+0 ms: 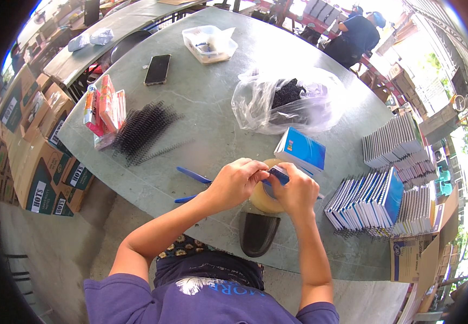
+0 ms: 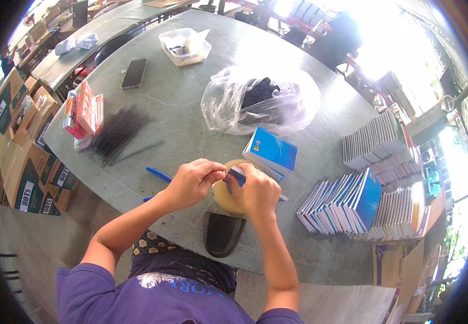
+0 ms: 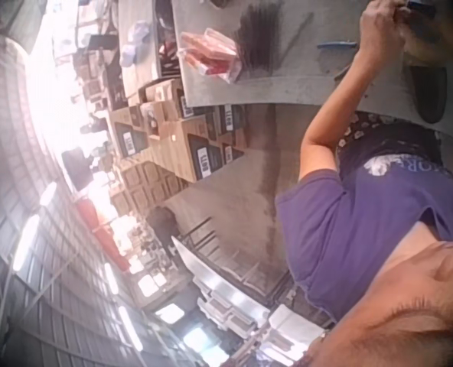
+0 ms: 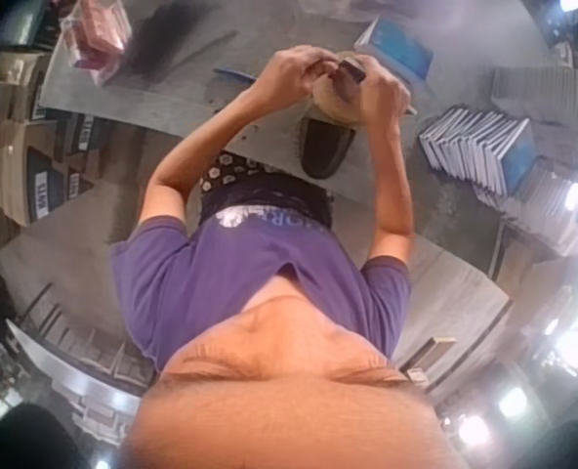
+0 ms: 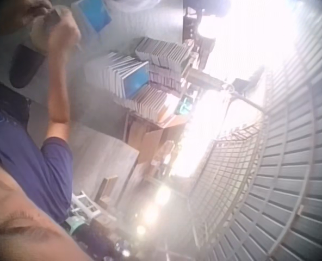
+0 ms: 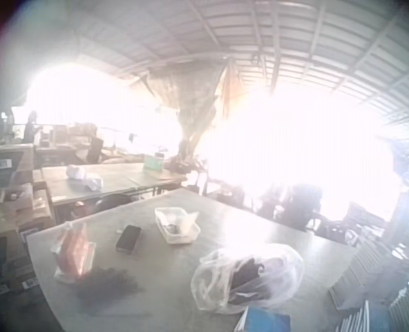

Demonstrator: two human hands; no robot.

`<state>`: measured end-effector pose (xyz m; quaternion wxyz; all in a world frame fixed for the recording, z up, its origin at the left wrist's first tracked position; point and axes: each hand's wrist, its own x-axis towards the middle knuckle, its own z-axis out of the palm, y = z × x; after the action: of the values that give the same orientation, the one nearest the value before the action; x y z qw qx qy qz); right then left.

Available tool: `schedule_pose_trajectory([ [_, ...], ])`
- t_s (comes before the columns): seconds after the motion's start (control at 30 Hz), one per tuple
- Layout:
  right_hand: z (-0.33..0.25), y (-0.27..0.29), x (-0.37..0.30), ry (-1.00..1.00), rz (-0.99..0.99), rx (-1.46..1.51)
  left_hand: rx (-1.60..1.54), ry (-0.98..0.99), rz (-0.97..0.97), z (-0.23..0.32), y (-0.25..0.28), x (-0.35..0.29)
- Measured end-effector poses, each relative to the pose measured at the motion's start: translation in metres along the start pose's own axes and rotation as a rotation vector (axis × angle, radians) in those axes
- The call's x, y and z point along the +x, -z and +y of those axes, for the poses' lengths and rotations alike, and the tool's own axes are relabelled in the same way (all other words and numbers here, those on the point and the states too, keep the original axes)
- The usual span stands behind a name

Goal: The person repeatedly picks up spiral-bound notebooks, inserts a metal spiral binding into the spine, and secures it with a strip of clear tape. The person then places the finished notebook onto a growing stack on the table.

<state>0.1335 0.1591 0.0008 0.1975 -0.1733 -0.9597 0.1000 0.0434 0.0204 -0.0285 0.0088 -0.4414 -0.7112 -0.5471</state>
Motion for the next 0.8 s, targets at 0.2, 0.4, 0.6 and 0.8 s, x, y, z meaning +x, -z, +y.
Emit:
schedule_pose_trajectory([
  [0.2,0.006,-0.013,0.000,0.125,0.154,-0.001,0.000,0.020,-0.016,-0.002,-0.005,0.002],
  [0.4,0.008,-0.007,-0.001,0.234,0.106,0.053,0.156,-0.175,0.132,-0.002,-0.010,0.011],
  [0.6,0.009,0.007,0.001,0.207,-0.083,0.257,0.227,-0.030,-0.222,0.002,0.023,0.023],
  [0.8,0.006,0.007,0.001,0.113,0.003,0.386,0.268,0.110,-0.413,-0.003,0.028,0.030],
])
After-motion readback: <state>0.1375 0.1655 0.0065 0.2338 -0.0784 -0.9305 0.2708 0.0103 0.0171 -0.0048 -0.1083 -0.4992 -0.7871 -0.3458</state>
